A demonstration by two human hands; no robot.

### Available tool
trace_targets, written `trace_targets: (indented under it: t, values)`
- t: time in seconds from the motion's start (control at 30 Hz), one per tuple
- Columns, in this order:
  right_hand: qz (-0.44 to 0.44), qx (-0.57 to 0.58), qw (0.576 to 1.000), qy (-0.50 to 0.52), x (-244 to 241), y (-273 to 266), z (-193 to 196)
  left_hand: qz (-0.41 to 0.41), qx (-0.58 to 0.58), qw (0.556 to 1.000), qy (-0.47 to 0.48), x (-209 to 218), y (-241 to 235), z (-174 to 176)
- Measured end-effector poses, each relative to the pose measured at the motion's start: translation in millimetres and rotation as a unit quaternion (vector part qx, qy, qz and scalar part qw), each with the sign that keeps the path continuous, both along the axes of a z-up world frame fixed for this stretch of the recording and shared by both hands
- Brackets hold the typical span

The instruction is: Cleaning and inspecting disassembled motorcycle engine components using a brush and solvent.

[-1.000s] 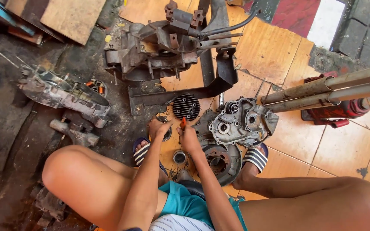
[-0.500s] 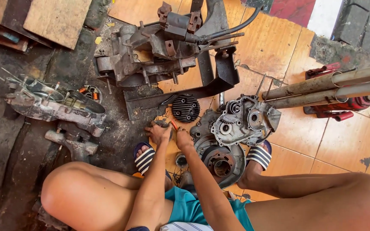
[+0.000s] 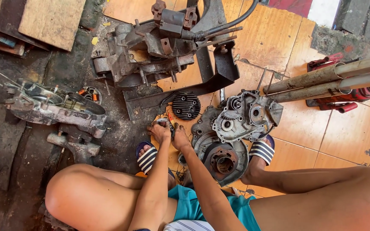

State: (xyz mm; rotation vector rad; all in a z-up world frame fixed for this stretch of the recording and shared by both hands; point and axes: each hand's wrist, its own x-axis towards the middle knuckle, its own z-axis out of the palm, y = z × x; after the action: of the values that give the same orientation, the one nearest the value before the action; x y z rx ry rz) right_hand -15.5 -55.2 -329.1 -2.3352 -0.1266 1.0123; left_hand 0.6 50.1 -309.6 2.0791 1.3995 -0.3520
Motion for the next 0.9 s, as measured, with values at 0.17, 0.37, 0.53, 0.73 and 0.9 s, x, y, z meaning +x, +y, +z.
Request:
trace_targets:
  t: [0.17,0.37,0.53,0.73,0.9]
  values:
    - [0.033,-0.016,0.999,-0.014,7,4,45,0.026,-0.021,0.999,0.009,3,-6,-19]
    - [0.038,-0.008,0.996,-0.077,1,-27,102,0.046,-0.036,0.998,0.013,4,-16,-49]
    - [-0.084,-0.016,0.99,-0.113,-6,-113,243,0.061,0.031,0.994,-0.084,8,-42,-3]
    - [-0.162,-0.132,0.975,0.079,-47,-226,169,0.133,0.126,0.945,-0.271,34,-103,92]
    - [-0.212,-0.085,0.962,0.146,-54,-245,118,0.064,0.004,0.91,-0.41,14,-164,196]
